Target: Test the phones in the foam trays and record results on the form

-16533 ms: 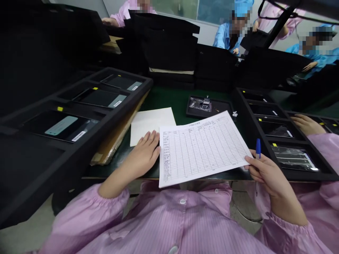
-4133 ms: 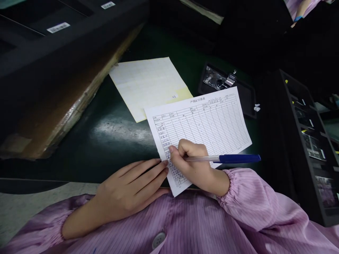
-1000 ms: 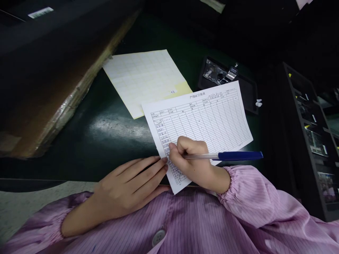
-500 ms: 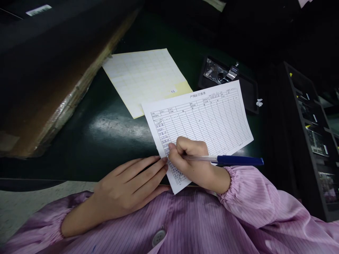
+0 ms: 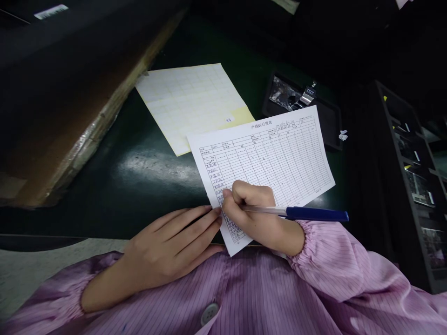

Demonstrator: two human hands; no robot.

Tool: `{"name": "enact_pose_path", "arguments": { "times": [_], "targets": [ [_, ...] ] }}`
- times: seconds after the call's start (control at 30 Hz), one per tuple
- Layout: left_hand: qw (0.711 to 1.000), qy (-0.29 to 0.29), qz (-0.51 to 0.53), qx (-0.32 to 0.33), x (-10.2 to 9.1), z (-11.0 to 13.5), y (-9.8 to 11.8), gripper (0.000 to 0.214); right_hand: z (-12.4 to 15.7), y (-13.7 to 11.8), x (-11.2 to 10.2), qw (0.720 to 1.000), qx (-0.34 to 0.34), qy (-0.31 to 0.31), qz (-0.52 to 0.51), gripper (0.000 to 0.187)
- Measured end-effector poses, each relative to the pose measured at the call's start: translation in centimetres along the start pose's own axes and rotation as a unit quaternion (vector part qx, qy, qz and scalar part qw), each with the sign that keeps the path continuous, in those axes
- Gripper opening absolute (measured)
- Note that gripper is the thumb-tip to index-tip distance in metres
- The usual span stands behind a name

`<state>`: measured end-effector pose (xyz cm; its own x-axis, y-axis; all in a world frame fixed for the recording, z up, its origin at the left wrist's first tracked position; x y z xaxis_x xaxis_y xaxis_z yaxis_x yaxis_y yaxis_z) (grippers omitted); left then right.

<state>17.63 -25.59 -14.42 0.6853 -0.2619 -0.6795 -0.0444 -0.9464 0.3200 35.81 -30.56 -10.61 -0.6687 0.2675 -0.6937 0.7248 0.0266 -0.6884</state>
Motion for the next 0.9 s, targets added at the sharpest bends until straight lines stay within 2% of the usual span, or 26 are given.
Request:
{"name": "enact_pose_path", "arguments": {
  "times": [0.73, 0.9],
  "targets": [
    [1.0, -0.008, -0.004, -0.001, -0.25, -0.05, 0.18, 0.028, -0.16, -0.31, -0.05, 1.0, -0.015, -0.012, 0.014, 0.041],
    [1.0, -0.009, -0.005, -0.003, -0.36, -0.09, 0.21, 0.026, -0.07, 0.09, -0.26, 1.0, 0.001, 0.013, 0.012, 0.041]
  ]
}}
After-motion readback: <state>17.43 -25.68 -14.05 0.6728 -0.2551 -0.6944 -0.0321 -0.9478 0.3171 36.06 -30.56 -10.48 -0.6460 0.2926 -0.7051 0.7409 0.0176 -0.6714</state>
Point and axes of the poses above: each hand's wrist, its own z-axis away from the middle knuckle, its own x-axis out of the palm, y = z × x, the point moved 1 cm from there along -z, towards the middle knuckle, and after that the axes turned 14 degrees about z, right-handed, at the moved point
